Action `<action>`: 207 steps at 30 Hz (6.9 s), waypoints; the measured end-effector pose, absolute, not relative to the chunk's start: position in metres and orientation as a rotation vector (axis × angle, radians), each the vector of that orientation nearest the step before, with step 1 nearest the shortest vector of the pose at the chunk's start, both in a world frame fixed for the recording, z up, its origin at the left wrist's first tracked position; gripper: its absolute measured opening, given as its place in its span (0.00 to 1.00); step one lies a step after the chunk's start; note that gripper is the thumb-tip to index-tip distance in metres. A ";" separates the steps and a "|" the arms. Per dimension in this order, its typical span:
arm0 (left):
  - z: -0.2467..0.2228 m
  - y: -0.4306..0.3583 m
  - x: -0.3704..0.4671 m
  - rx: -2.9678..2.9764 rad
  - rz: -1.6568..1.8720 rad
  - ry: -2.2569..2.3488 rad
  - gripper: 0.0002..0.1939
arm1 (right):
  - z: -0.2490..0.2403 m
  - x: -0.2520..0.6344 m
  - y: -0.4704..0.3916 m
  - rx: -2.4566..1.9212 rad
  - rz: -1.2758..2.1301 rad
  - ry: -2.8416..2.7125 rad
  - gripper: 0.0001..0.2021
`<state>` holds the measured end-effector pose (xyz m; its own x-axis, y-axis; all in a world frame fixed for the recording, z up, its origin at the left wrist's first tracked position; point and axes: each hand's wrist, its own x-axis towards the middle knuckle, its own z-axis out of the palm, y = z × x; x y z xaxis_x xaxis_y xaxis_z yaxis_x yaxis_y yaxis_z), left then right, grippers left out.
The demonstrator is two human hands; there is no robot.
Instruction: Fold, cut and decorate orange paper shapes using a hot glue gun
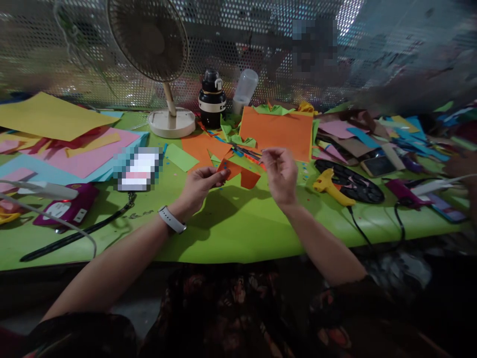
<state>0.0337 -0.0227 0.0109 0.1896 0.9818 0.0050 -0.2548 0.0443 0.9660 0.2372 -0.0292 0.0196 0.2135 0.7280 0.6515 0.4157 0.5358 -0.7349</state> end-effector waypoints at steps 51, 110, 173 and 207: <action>-0.001 -0.028 0.043 1.259 1.055 0.884 0.12 | 0.018 0.198 -0.028 -1.310 0.470 -1.870 0.37; -0.007 -0.008 0.034 1.199 1.203 0.839 0.24 | -0.013 0.426 -0.093 -2.251 -0.479 -1.533 0.21; -0.008 -0.003 0.028 1.250 1.222 0.920 0.23 | 0.001 0.235 -0.053 -1.145 1.076 -1.455 0.18; -0.015 0.000 0.027 1.322 1.206 0.867 0.24 | -0.007 0.239 -0.048 -1.158 0.969 -1.549 0.23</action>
